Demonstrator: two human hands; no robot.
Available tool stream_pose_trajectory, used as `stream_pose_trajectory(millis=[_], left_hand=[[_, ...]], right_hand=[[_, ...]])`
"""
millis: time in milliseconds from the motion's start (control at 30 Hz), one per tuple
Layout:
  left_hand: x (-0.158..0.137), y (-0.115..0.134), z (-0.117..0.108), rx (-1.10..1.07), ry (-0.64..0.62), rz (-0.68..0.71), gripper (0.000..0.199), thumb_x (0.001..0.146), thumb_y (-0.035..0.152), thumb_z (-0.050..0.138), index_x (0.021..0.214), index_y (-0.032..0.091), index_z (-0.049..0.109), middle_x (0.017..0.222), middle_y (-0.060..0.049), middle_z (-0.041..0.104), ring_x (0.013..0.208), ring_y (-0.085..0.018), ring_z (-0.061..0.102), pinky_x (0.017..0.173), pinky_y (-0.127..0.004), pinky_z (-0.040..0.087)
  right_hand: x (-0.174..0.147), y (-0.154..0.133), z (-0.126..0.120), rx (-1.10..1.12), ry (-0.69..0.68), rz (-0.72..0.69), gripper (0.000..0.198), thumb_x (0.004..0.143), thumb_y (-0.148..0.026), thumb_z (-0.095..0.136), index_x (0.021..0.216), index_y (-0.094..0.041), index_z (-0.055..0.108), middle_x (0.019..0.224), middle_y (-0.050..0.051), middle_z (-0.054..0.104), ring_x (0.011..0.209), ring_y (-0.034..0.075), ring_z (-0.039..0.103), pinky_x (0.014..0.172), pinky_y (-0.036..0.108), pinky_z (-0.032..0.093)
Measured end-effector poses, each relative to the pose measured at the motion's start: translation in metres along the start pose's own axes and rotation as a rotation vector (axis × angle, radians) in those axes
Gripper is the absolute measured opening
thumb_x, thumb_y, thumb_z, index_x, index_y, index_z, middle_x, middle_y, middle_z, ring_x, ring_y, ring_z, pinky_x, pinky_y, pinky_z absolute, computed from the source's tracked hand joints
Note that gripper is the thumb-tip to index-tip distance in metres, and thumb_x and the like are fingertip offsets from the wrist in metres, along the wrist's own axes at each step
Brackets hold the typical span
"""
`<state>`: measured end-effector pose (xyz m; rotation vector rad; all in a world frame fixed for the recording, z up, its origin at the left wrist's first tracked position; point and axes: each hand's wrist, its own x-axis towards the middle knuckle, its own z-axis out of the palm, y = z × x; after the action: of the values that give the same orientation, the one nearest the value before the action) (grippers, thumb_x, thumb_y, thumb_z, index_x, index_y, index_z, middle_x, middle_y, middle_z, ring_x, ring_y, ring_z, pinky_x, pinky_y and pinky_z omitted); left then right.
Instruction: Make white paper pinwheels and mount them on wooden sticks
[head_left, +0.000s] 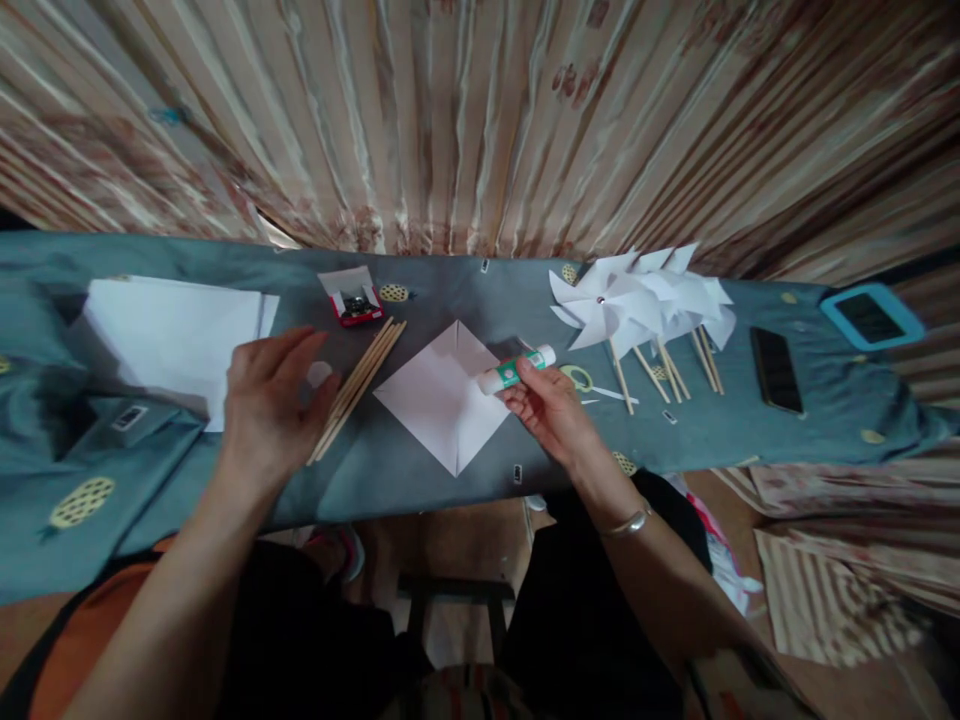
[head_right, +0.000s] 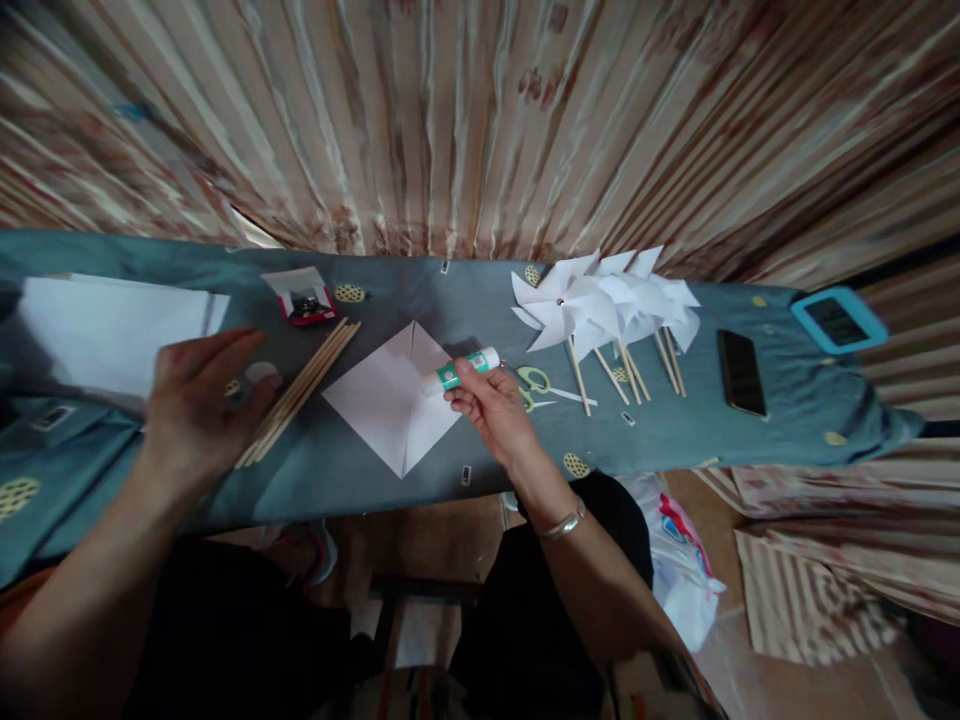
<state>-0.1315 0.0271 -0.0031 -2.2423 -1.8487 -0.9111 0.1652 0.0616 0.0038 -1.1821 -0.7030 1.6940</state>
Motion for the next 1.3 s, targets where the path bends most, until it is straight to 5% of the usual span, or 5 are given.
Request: stream_pose_trajectory(millis=[167, 300, 567, 733, 1300], left_hand=[[-0.011, 0.057, 0.018, -0.241, -0.212, 0.207, 0.031, 0.098, 0.028, 0.049, 0.125, 0.021, 0.061, 0.128, -0.011, 0.064, 0.117, -0.028, 0.059, 0.1, -0.049, 0.05], [-0.027, 0.085, 0.042, -0.274, -0.319, 0.265, 0.041, 0.094, 0.042, 0.055, 0.132, 0.024, 0.058, 0.151, -0.015, 0.045, 0.144, -0.039, 0.032, 0.106, -0.059, 0.042], [-0.031, 0.087, 0.052, -0.305, -0.391, 0.22, 0.043, 0.089, 0.039, 0.064, 0.129, 0.021, 0.062, 0.152, -0.021, 0.041, 0.145, -0.045, 0.027, 0.109, -0.064, 0.035], [-0.03, 0.091, 0.048, -0.326, -0.396, 0.19, 0.043, 0.088, 0.036, 0.066, 0.128, 0.02, 0.063, 0.154, -0.02, 0.039, 0.145, -0.046, 0.028, 0.109, -0.065, 0.035], [-0.032, 0.092, 0.05, -0.32, -0.395, 0.17, 0.043, 0.089, 0.037, 0.065, 0.13, 0.025, 0.061, 0.156, -0.016, 0.037, 0.147, -0.042, 0.026, 0.114, -0.063, 0.029]], right_hand=[[0.003, 0.0, 0.002, -0.339, 0.105, -0.308, 0.037, 0.062, -0.052, 0.084, 0.075, -0.021, 0.068, 0.064, -0.003, 0.068, 0.057, 0.01, 0.06, 0.055, 0.023, 0.049], [0.007, 0.004, 0.006, -0.413, 0.066, -0.316, 0.038, 0.063, -0.056, 0.081, 0.073, -0.022, 0.066, 0.065, -0.003, 0.068, 0.058, 0.011, 0.06, 0.057, 0.026, 0.05], [0.003, 0.009, 0.009, -0.613, 0.006, -0.342, 0.026, 0.073, -0.044, 0.077, 0.086, -0.025, 0.065, 0.082, 0.0, 0.07, 0.077, 0.016, 0.064, 0.077, 0.034, 0.052], [0.0, 0.016, 0.007, -0.918, 0.059, -0.429, 0.03, 0.077, -0.047, 0.074, 0.093, -0.023, 0.065, 0.081, 0.001, 0.069, 0.075, 0.017, 0.064, 0.074, 0.036, 0.051], [-0.004, 0.013, 0.026, -1.256, 0.096, -0.574, 0.022, 0.084, -0.044, 0.067, 0.086, -0.023, 0.061, 0.073, 0.001, 0.065, 0.067, 0.018, 0.06, 0.068, 0.034, 0.046]])
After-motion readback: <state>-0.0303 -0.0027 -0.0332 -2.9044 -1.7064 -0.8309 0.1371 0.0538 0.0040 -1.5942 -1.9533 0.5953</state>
